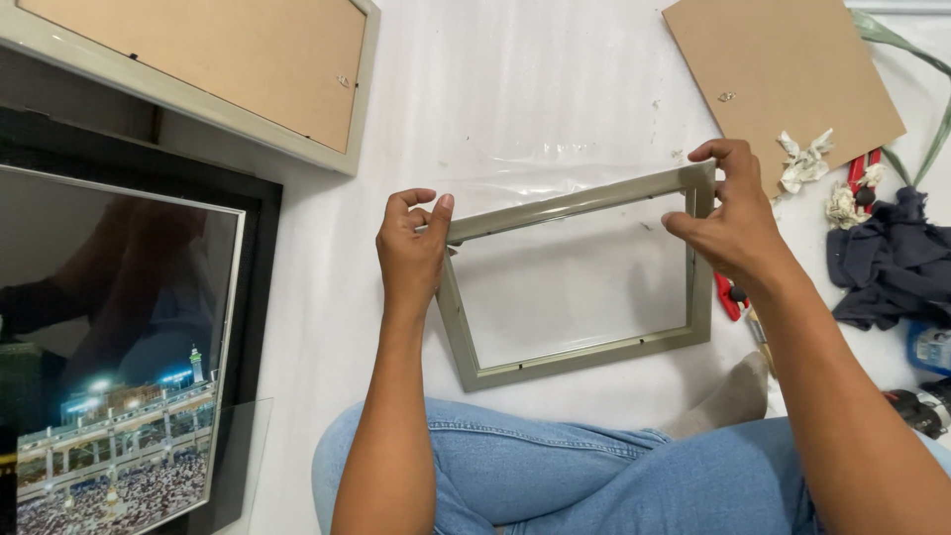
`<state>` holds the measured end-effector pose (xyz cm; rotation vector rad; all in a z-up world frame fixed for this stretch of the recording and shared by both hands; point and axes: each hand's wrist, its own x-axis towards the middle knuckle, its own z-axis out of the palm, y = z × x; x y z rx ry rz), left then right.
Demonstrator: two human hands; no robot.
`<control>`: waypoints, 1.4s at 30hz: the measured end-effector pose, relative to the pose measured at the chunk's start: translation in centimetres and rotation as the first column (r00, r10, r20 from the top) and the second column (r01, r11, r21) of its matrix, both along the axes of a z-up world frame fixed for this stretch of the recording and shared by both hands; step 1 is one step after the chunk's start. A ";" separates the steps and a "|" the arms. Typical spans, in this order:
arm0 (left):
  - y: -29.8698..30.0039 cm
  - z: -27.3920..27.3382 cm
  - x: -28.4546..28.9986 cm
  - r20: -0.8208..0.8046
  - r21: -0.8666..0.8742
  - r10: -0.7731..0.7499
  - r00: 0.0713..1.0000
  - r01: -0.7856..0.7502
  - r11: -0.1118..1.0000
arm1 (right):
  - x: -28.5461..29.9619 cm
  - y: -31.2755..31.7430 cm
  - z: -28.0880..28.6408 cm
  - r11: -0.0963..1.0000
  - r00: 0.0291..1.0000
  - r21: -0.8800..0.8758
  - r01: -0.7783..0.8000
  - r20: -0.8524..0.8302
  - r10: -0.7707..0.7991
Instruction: Assembling a picture frame by cleaning the glass, applying sealant, and securing the backing board.
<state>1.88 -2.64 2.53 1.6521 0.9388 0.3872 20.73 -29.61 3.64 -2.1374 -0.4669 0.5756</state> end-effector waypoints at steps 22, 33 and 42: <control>0.1 -3.3 -1.0 -0.481 0.234 -0.264 0.836 0.413 0.880 | -0.2 -1.1 -5.7 0.956 0.994 -0.283 -0.077 0.055 0.097; -0.9 -4.1 -0.9 -0.551 0.348 -0.328 0.767 0.569 0.745 | -0.2 -1.1 -7.2 0.887 0.946 -0.439 -0.143 0.203 0.253; 0.5 -4.9 -1.1 -0.519 0.369 -0.164 0.839 0.394 0.842 | -0.5 -0.3 -5.6 0.871 0.957 -0.464 -0.161 0.141 0.252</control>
